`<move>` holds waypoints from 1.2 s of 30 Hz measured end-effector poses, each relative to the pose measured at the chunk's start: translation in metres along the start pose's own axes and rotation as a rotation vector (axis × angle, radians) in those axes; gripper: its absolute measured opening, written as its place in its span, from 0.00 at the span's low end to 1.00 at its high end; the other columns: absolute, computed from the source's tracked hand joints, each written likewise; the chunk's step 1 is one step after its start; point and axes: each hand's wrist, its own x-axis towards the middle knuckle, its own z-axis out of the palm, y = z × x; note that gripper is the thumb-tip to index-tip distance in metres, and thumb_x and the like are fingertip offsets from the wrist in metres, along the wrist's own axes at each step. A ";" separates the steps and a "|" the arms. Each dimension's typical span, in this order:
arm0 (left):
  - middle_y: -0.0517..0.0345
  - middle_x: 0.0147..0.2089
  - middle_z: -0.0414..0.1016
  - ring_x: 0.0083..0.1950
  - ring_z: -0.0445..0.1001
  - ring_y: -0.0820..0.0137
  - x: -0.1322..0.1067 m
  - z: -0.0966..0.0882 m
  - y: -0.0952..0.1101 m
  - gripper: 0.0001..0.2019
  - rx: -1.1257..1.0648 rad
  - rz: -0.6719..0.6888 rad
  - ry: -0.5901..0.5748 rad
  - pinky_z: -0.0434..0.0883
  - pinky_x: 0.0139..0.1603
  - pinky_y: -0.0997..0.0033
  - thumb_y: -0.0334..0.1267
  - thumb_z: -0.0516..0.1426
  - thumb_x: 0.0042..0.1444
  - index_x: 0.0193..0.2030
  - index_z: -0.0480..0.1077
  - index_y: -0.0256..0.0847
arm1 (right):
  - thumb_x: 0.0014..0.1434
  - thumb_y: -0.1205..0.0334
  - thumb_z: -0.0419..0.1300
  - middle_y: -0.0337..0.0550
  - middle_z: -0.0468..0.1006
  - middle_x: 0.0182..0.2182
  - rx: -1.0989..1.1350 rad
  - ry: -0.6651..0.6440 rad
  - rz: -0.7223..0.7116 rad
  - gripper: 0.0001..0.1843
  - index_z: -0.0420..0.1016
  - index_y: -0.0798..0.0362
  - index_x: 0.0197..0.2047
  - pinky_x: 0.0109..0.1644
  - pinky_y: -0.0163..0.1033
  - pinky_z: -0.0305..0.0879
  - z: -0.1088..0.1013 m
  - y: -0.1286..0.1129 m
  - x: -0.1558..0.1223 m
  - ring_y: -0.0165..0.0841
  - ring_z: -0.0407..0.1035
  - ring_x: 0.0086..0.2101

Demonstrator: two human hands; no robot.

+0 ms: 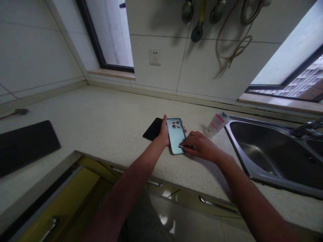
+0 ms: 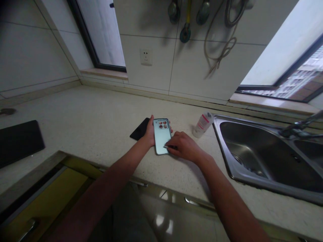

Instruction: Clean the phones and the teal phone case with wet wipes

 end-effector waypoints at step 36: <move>0.46 0.25 0.75 0.26 0.75 0.61 -0.029 0.023 -0.023 0.43 0.371 -0.418 -0.195 0.75 0.32 0.60 0.74 0.36 0.58 0.37 0.74 0.35 | 0.68 0.62 0.57 0.49 0.77 0.38 -0.057 0.660 0.202 0.09 0.78 0.52 0.42 0.43 0.44 0.69 0.031 0.010 0.014 0.38 0.71 0.40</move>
